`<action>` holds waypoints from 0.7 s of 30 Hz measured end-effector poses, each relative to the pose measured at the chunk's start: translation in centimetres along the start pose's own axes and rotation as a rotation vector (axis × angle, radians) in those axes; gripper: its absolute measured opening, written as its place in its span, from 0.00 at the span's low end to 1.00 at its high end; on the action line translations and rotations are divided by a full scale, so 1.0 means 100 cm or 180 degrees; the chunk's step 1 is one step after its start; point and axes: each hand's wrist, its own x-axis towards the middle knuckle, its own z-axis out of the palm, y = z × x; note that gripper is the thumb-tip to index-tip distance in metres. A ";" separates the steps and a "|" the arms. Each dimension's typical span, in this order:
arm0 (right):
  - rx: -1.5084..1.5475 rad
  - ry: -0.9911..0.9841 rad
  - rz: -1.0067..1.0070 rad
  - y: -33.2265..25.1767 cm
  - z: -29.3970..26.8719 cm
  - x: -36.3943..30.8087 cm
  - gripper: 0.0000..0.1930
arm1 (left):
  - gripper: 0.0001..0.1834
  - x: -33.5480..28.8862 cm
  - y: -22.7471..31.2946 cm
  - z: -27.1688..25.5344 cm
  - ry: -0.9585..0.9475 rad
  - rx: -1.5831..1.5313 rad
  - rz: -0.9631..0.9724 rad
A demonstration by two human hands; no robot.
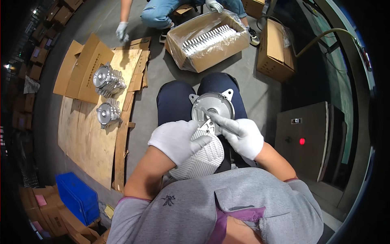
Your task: The person deburrs metal casings by scraping the edges and grooves with a handheld tool before placing them onto a wooden board.
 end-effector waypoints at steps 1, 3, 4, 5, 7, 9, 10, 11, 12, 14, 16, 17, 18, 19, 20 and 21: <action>0.0064 0.0243 -0.0073 0.003 0.005 0.003 0.24 | 0.31 -0.001 0.000 0.000 0.0092 -0.0002 0.0038; 0.0001 0.0337 -0.0222 0.006 0.008 -0.003 0.24 | 0.32 -0.003 -0.002 0.003 0.0190 -0.0002 0.0071; -0.0040 0.0163 -0.0201 0.005 0.004 -0.009 0.24 | 0.31 -0.004 -0.003 0.005 0.0156 -0.0036 0.0120; -0.0081 -0.0011 -0.0179 0.005 0.002 -0.016 0.25 | 0.31 -0.005 -0.005 0.006 0.0120 -0.0070 0.0171; 0.0069 -0.0115 -0.0001 0.008 0.001 -0.024 0.24 | 0.31 -0.004 -0.004 0.008 0.0135 -0.0054 0.0156; -0.0321 0.0013 -0.0114 0.004 0.002 -0.016 0.23 | 0.31 -0.005 -0.001 0.008 0.0132 -0.0046 0.0156; -0.0123 0.0197 -0.0041 0.008 0.007 -0.007 0.21 | 0.30 -0.002 0.001 0.004 0.0077 -0.0084 0.0123; 0.0069 0.0436 0.0006 0.008 0.010 0.003 0.20 | 0.30 -0.001 0.002 0.002 0.0023 -0.0121 0.0088; 0.0299 0.0390 0.0302 0.015 0.011 0.013 0.20 | 0.30 -0.004 0.000 0.005 0.0262 -0.0132 0.0357; 0.0940 0.0258 0.0727 0.030 0.012 0.018 0.20 | 0.28 -0.010 0.005 -0.004 0.0278 -0.0050 0.0448; 0.1204 0.0086 0.0797 0.018 -0.003 0.012 0.20 | 0.27 -0.014 0.002 -0.006 0.0418 -0.0073 0.0346; 0.1474 -0.0070 0.0903 0.011 -0.009 0.006 0.20 | 0.27 -0.013 -0.001 -0.003 0.0410 -0.0070 0.0335; 0.1874 -0.0205 0.0997 0.008 -0.014 0.000 0.20 | 0.26 -0.013 -0.003 0.000 0.0496 -0.0141 0.0370; 0.1887 -0.0204 0.1010 0.009 -0.017 -0.005 0.20 | 0.26 -0.013 -0.005 0.001 0.0580 -0.0214 0.0408; 0.1804 -0.0352 0.0779 0.011 -0.021 -0.009 0.20 | 0.26 -0.014 -0.006 0.002 0.0562 -0.0216 0.0408; 0.1711 -0.0493 0.0551 0.013 -0.025 -0.013 0.20 | 0.26 -0.012 -0.005 0.003 0.0597 -0.0271 0.0349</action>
